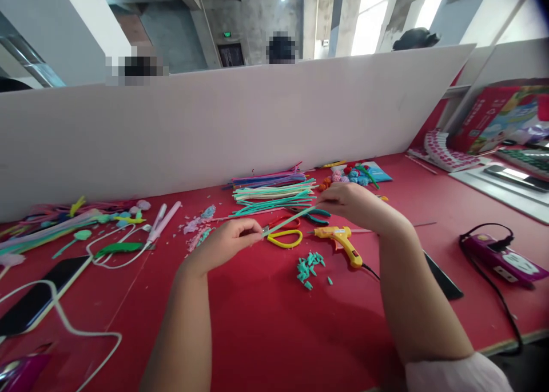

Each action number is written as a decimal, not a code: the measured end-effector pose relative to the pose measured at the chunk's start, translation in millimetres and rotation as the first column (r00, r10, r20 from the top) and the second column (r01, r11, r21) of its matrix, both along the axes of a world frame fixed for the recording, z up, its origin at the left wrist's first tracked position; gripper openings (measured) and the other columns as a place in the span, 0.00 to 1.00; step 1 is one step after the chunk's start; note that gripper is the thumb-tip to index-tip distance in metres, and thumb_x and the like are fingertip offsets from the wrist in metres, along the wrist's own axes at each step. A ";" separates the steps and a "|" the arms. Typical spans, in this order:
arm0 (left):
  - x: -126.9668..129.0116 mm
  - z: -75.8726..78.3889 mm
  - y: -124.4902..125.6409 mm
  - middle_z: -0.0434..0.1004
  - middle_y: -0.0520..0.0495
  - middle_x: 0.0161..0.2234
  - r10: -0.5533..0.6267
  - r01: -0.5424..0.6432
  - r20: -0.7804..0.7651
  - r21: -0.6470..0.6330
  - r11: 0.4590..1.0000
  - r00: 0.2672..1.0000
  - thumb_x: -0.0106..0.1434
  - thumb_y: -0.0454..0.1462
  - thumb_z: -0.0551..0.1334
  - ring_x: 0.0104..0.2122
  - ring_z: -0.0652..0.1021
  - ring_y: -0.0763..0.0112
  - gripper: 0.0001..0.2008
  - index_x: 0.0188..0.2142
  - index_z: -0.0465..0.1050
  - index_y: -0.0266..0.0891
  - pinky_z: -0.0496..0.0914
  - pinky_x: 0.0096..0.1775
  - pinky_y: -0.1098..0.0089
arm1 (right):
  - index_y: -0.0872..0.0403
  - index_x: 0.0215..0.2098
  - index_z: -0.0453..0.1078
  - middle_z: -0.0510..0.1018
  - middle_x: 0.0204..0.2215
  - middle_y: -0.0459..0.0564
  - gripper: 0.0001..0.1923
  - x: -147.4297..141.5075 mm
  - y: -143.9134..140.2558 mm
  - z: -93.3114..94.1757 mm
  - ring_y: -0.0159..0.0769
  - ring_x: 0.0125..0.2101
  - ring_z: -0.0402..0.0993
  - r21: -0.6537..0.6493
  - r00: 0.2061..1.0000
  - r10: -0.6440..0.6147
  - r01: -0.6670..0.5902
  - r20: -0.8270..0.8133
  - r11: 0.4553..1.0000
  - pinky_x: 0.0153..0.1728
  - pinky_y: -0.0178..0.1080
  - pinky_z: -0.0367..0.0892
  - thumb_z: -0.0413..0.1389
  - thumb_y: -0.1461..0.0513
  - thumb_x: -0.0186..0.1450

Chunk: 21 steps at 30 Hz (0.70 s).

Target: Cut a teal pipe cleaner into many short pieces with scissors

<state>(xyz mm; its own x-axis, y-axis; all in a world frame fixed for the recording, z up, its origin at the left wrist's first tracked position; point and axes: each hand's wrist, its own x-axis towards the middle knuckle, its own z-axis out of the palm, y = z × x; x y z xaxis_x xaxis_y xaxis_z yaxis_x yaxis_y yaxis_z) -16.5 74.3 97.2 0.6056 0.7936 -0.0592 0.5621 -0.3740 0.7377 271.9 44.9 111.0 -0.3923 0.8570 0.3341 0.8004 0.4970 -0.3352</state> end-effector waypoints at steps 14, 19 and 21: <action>-15.0 -4.1 12.5 0.67 0.52 0.23 0.133 -0.128 0.042 -0.107 0.986 0.990 0.54 0.44 0.57 0.25 0.67 0.73 0.11 0.27 0.69 0.38 0.62 0.28 0.73 | 0.52 0.37 0.70 0.72 0.37 0.51 0.10 1.0 18.8 -7.2 0.41 0.40 0.62 0.446 0.884 -0.462 0.442 -0.069 0.778 0.43 0.45 0.55 0.49 0.61 0.59; 1.8 -4.1 5.6 0.65 0.53 0.20 0.190 -0.133 0.256 -0.222 0.966 0.948 0.53 0.42 0.58 0.21 0.65 0.76 0.09 0.27 0.68 0.37 0.60 0.24 0.75 | 0.50 0.42 0.66 0.72 0.38 0.49 0.14 -65.4 1.8 -3.1 0.36 0.43 0.62 0.451 1.000 0.001 0.006 -0.016 0.892 0.49 0.46 0.51 0.47 0.66 0.60; 8.3 -3.5 1.8 0.64 0.52 0.20 0.203 -0.105 0.348 -0.280 0.954 0.915 0.53 0.41 0.59 0.21 0.64 0.77 0.09 0.27 0.68 0.36 0.60 0.23 0.75 | 0.50 0.40 0.66 0.72 0.35 0.48 0.12 -87.0 -4.0 -5.2 0.34 0.43 0.62 0.411 0.991 0.120 -0.135 0.062 0.901 0.52 0.47 0.46 0.46 0.66 0.61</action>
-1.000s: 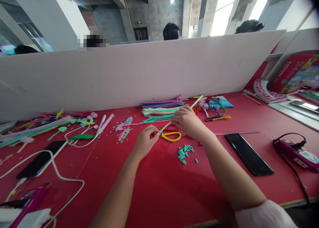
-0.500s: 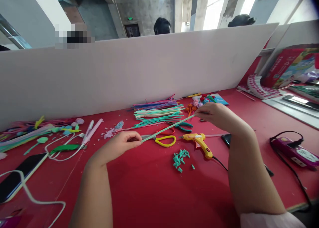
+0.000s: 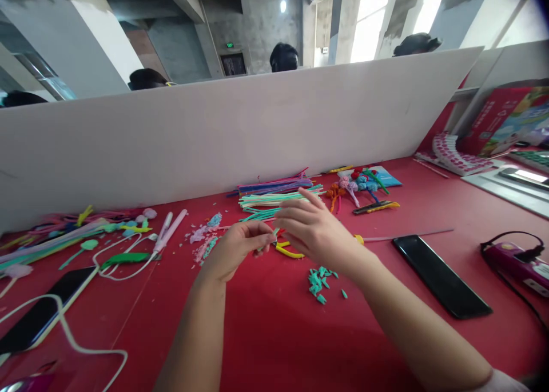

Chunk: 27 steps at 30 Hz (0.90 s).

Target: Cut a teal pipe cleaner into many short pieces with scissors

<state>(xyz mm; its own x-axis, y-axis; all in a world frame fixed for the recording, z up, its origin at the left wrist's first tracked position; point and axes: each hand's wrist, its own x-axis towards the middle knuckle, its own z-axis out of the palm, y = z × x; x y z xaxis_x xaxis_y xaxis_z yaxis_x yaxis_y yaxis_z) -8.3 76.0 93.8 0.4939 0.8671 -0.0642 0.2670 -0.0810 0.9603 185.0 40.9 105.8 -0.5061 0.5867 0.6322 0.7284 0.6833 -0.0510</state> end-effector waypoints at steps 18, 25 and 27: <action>-9.6 13.6 -3.3 0.58 0.52 0.19 0.012 0.066 0.401 -0.180 0.981 0.916 0.53 0.35 0.58 0.20 0.59 0.78 0.07 0.21 0.64 0.37 0.56 0.21 0.74 | 0.51 0.45 0.65 0.71 0.41 0.52 0.14 4.4 -16.8 8.7 0.37 0.43 0.63 -0.047 0.983 -0.132 0.127 -0.129 0.991 0.47 0.43 0.55 0.45 0.63 0.62; -50.5 27.9 6.9 0.52 0.53 0.20 0.238 -0.059 0.761 -0.255 0.965 0.603 0.58 0.31 0.53 0.19 0.58 0.83 0.07 0.24 0.64 0.35 0.59 0.19 0.82 | 0.54 0.49 0.61 0.71 0.42 0.55 0.22 119.4 -81.5 -81.1 0.45 0.42 0.65 -0.294 0.625 -0.776 0.759 0.081 0.581 0.42 0.45 0.60 0.48 0.53 0.59; -58.4 27.5 10.1 0.53 0.53 0.20 0.253 -0.069 0.777 -0.262 0.962 0.577 0.61 0.29 0.46 0.20 0.60 0.83 0.12 0.25 0.64 0.34 0.62 0.21 0.82 | 0.57 0.50 0.60 0.71 0.41 0.59 0.29 153.9 -109.6 -117.8 0.50 0.42 0.65 -0.301 0.392 -0.900 0.896 0.189 0.327 0.40 0.48 0.59 0.49 0.48 0.55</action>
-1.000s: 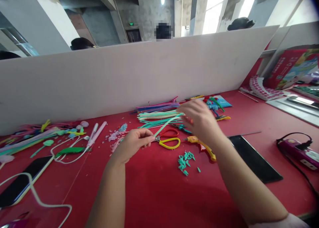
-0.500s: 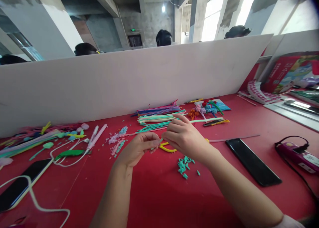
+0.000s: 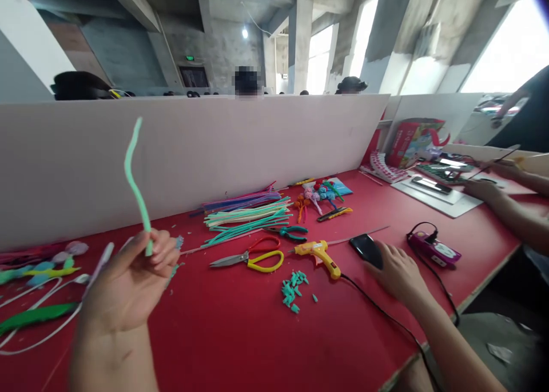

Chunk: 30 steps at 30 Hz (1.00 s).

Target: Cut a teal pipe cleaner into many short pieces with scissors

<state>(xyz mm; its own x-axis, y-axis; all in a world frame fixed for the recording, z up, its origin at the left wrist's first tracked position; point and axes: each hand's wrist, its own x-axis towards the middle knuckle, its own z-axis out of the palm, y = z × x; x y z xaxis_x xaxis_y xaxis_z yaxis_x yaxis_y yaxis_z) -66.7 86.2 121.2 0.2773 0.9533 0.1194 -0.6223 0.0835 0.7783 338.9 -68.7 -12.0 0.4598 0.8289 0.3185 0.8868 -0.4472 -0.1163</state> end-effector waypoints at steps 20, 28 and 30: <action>-8.7 3.5 -1.1 0.56 0.54 0.20 0.126 -0.128 0.047 0.039 0.991 0.991 0.58 0.31 0.54 0.19 0.61 0.83 0.07 0.23 0.62 0.33 0.61 0.20 0.81 | 0.58 0.53 0.57 0.65 0.41 0.57 0.46 66.4 -8.9 -22.3 0.45 0.36 0.68 -0.203 0.934 -0.104 0.035 -0.341 0.979 0.36 0.42 0.63 0.57 0.44 0.41; -9.8 2.5 1.1 0.56 0.54 0.20 0.129 -0.131 0.048 0.042 0.991 0.991 0.59 0.31 0.52 0.19 0.61 0.83 0.07 0.24 0.62 0.33 0.61 0.20 0.82 | 0.53 0.37 0.69 0.76 0.25 0.48 0.21 64.0 -32.4 -4.0 0.32 0.20 0.70 -0.059 0.112 -0.094 0.282 -0.989 0.958 0.17 0.32 0.62 0.60 0.54 0.47; -9.4 2.6 1.6 0.56 0.54 0.20 0.130 -0.132 0.041 0.037 0.991 0.991 0.59 0.30 0.52 0.19 0.60 0.83 0.08 0.24 0.62 0.33 0.61 0.19 0.82 | 0.54 0.31 0.71 0.74 0.18 0.45 0.15 58.6 -35.9 -6.3 0.28 0.15 0.66 -0.013 0.051 -0.030 0.304 -0.998 0.953 0.12 0.30 0.57 0.60 0.54 0.48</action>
<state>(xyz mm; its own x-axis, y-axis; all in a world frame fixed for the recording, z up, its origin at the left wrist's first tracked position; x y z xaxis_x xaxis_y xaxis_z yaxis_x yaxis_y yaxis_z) -76.1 87.7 123.9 0.1449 0.9754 0.1663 -0.6556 -0.0312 0.7545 397.5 -104.6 -18.3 0.5786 0.6792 -0.4516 -0.2012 -0.4178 -0.8860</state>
